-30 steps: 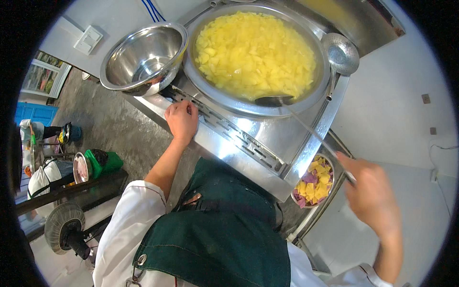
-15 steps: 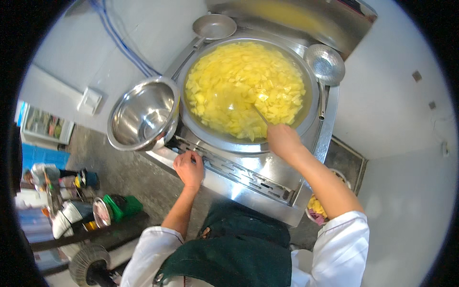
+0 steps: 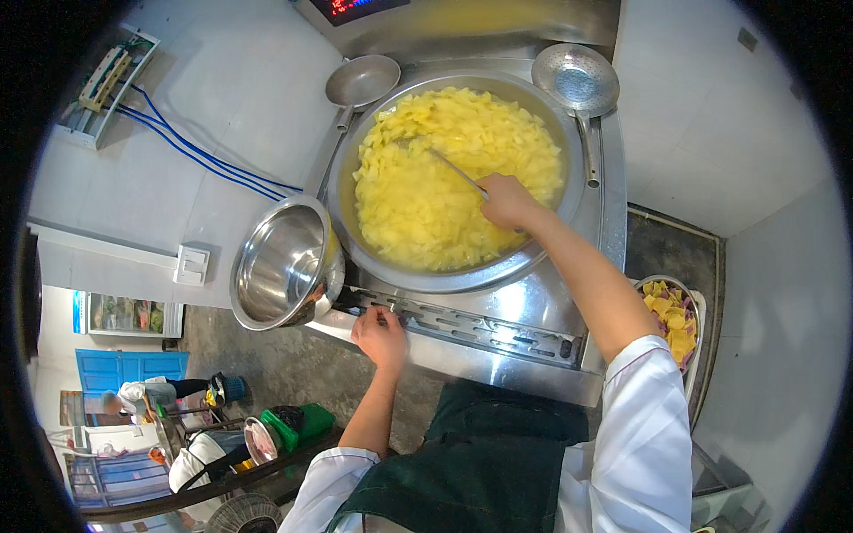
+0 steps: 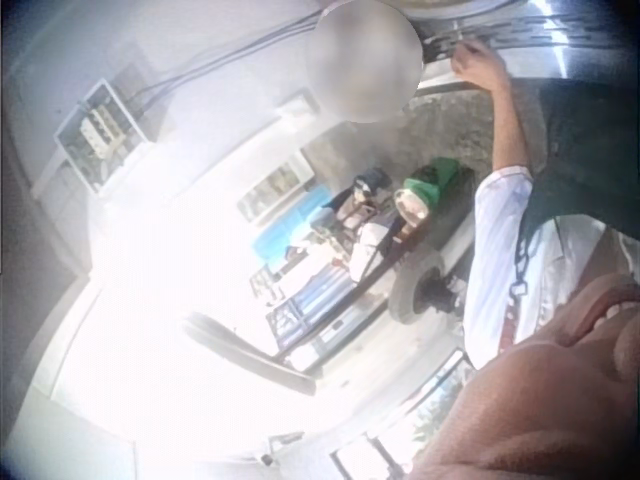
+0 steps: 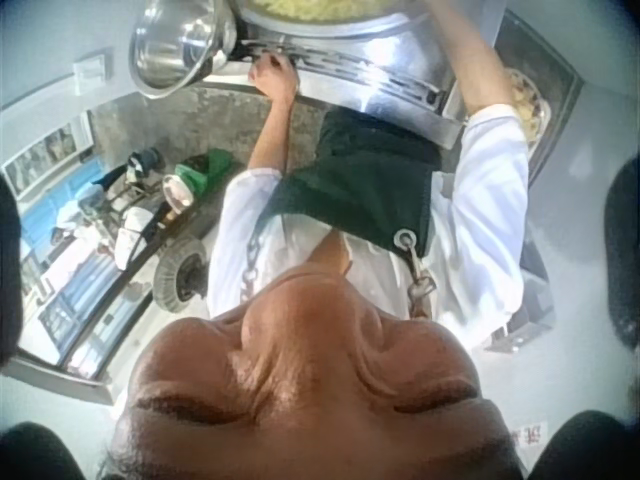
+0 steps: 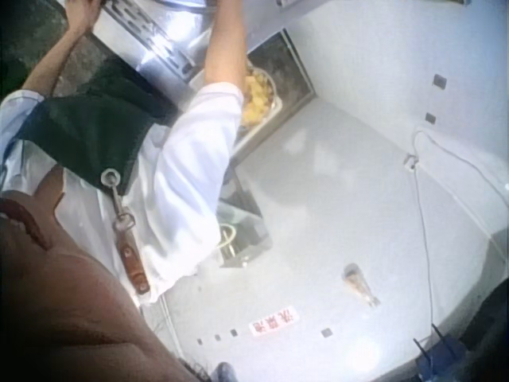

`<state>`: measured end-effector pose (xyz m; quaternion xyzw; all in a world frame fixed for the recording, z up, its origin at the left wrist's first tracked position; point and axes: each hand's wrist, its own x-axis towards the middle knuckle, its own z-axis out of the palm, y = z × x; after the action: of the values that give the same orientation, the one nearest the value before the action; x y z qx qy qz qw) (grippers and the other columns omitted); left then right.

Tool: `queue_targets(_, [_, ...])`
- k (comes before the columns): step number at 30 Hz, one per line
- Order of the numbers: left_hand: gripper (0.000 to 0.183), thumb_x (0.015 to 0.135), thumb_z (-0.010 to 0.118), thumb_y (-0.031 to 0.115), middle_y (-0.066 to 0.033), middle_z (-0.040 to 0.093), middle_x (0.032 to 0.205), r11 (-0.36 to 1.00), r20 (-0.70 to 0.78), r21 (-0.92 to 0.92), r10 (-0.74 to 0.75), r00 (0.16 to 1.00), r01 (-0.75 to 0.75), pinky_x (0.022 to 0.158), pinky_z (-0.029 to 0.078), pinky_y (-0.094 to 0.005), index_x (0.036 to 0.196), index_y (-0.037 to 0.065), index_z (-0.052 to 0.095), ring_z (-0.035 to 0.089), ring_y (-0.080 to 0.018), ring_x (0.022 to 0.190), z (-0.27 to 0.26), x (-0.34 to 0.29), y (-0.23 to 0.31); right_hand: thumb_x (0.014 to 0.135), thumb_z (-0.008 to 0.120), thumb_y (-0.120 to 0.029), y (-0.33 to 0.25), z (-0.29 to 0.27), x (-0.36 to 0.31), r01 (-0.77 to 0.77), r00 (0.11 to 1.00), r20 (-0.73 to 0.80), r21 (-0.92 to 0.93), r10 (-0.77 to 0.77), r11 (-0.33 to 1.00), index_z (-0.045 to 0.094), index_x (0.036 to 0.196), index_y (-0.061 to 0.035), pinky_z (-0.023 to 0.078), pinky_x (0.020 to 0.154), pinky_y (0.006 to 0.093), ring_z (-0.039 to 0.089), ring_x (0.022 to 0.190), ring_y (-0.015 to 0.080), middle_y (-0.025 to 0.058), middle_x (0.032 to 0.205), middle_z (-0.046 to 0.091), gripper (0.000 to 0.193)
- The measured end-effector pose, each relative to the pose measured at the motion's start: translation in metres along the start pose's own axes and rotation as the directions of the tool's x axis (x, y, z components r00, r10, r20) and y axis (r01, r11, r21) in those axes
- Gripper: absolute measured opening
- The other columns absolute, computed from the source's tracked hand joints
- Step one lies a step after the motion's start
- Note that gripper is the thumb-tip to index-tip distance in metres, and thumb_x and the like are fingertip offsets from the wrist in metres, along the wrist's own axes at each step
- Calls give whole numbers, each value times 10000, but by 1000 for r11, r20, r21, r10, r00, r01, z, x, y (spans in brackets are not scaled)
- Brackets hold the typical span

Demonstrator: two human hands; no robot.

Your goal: The person stirs a large pot of yellow food on a commercial stove using a ladle. The person repeatedly scoops and mixes the contents to ensure even cooking. A coworker is visible in the background handling other kitchen tasks.

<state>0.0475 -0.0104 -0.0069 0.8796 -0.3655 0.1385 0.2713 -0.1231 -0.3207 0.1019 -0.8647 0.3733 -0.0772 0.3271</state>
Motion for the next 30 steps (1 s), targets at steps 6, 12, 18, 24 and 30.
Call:
queue_targets(6, [99,889,654,194,-79,697,864,1000,42,-10,-25,999,26,959,409,-466,866,105,689,615,-318,979,-1,-1,1,829,595,-58,-19,-60,-17,71,995,-77,112,-62,991,670,1315,-54,543,883,456,700,1002,391,246,1054,724,492])
queue_targets(12, [112,888,649,202,-92,682,824,998,116,23,-66,991,64,942,408,-456,837,106,678,621,-305,955,-3,2,3,868,609,-45,-28,-77,37,69,991,-89,-311,-101,948,681,1103,12,576,822,455,721,977,404,260,1034,724,252])
queue_targets(18, [135,892,652,211,-83,677,819,999,70,11,-35,997,34,931,411,-454,821,97,670,615,-319,937,1,1,-3,887,649,-61,-19,-9,37,-60,997,22,-353,72,934,608,1160,14,585,796,476,730,975,390,227,1012,736,287])
queue_targets(24, [130,893,648,169,-77,667,783,998,36,-42,-52,998,54,924,415,-444,786,95,654,612,-316,912,1,1,0,794,703,89,-5,-22,5,-30,900,363,-502,242,865,459,1295,17,584,668,458,747,864,386,254,970,727,562])
queue_targets(30, [179,886,642,142,-98,643,718,1000,-33,-12,-6,999,6,892,433,-460,724,70,626,615,-332,835,-2,5,4,823,665,95,-23,-39,-49,-24,813,485,-523,321,852,373,1358,80,578,589,436,752,820,357,273,968,721,610])
